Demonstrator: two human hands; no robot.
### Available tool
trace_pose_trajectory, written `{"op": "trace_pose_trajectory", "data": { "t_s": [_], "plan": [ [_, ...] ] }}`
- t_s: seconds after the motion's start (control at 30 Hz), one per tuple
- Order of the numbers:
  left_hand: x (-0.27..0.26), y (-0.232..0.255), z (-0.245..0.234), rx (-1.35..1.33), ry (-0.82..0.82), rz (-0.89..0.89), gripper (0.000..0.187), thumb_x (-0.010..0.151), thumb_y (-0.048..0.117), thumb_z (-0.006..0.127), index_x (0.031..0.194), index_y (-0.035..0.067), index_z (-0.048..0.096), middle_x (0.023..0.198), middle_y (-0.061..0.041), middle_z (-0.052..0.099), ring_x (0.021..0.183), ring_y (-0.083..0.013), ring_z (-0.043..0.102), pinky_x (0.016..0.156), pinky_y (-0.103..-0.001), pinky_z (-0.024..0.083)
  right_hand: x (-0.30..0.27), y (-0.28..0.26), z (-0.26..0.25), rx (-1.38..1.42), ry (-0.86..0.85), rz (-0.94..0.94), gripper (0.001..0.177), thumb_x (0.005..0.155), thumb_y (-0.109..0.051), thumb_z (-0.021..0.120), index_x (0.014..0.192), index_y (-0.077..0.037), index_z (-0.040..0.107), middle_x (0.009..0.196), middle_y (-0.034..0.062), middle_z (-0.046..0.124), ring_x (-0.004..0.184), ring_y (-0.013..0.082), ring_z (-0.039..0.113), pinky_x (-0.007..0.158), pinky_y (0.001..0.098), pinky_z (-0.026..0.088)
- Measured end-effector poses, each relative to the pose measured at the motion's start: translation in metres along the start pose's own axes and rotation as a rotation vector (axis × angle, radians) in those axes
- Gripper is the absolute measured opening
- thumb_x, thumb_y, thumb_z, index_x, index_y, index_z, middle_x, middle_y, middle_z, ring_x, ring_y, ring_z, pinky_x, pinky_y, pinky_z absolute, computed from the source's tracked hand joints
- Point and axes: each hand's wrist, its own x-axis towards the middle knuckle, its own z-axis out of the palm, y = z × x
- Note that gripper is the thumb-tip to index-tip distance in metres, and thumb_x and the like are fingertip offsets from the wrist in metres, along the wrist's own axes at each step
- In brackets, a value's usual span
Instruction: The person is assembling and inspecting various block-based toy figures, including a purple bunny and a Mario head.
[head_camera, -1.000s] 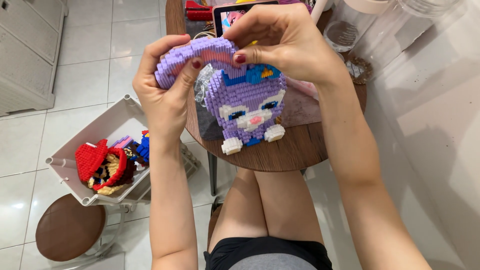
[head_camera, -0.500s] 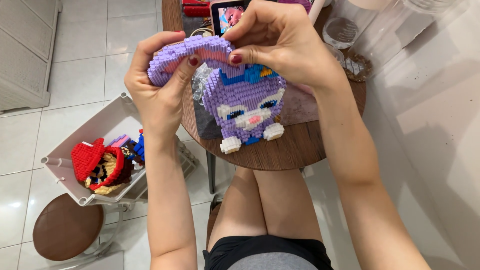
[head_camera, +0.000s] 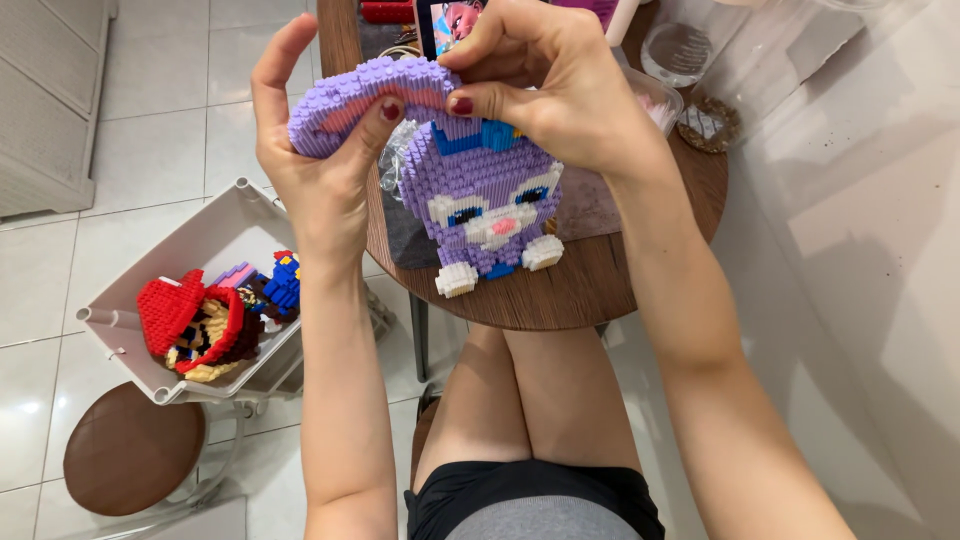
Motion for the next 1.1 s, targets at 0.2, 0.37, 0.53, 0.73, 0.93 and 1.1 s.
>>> {"op": "trace_pose_trajectory", "data": {
  "t_s": [0.2, 0.37, 0.53, 0.73, 0.93, 1.1],
  "plan": [
    [-0.010, -0.031, -0.011, -0.095, -0.003, -0.002, 0.054, 0.102, -0.009, 0.083, 0.145, -0.001, 0.051, 0.122, -0.009, 0.070, 0.108, -0.0153, 0.070, 0.099, -0.028, 0.058, 0.000, 0.001, 0.004, 0.055, 0.031, 0.020, 0.023, 0.102, 0.013, 0.074, 0.118, 0.002, 0.062, 0.119, 0.0090, 0.073, 0.116, 0.0167, 0.074, 0.105, 0.0313, 0.063],
    [-0.012, -0.042, 0.002, -0.103, 0.023, -0.056, 0.042, 0.102, 0.005, 0.080, 0.139, 0.001, 0.060, 0.121, -0.007, 0.071, 0.110, -0.0138, 0.069, 0.100, -0.028, 0.056, -0.001, 0.001, 0.004, -0.002, 0.017, -0.026, 0.021, 0.104, 0.013, 0.073, 0.118, 0.002, 0.062, 0.119, 0.0092, 0.072, 0.116, 0.0159, 0.072, 0.105, 0.0309, 0.062],
    [-0.013, -0.051, 0.008, -0.253, 0.009, -0.073, 0.026, 0.102, 0.011, 0.077, 0.125, 0.000, 0.070, 0.118, -0.008, 0.076, 0.111, -0.0166, 0.070, 0.105, -0.032, 0.055, -0.001, 0.002, 0.005, -0.020, 0.026, -0.050, 0.020, 0.104, 0.013, 0.072, 0.117, 0.003, 0.061, 0.120, 0.0089, 0.073, 0.118, 0.0155, 0.072, 0.106, 0.0306, 0.062],
    [-0.017, -0.049, 0.005, -0.157, 0.024, -0.041, 0.020, 0.103, 0.011, 0.078, 0.121, 0.004, 0.071, 0.113, -0.005, 0.076, 0.106, -0.0140, 0.070, 0.099, -0.030, 0.055, -0.002, -0.001, 0.009, 0.011, 0.013, -0.053, 0.019, 0.104, 0.012, 0.072, 0.115, 0.003, 0.060, 0.121, 0.0096, 0.074, 0.118, 0.0149, 0.072, 0.106, 0.0299, 0.061],
    [-0.016, -0.051, 0.006, -0.124, 0.042, -0.052, 0.022, 0.101, 0.012, 0.080, 0.120, 0.004, 0.072, 0.113, -0.004, 0.076, 0.106, -0.0129, 0.070, 0.099, -0.030, 0.055, -0.003, -0.006, 0.008, -0.094, 0.037, -0.060, 0.018, 0.104, 0.010, 0.074, 0.114, 0.003, 0.060, 0.118, 0.0086, 0.073, 0.114, 0.0145, 0.072, 0.103, 0.0293, 0.062],
    [-0.014, -0.050, 0.004, -0.082, 0.044, -0.063, 0.027, 0.099, 0.014, 0.083, 0.119, 0.001, 0.072, 0.113, -0.007, 0.077, 0.106, -0.0151, 0.071, 0.099, -0.031, 0.056, -0.006, -0.019, 0.006, -0.221, 0.020, -0.102, 0.023, 0.106, 0.008, 0.076, 0.124, 0.001, 0.063, 0.120, 0.0082, 0.073, 0.118, 0.0145, 0.071, 0.103, 0.0287, 0.060]
  ]
}}
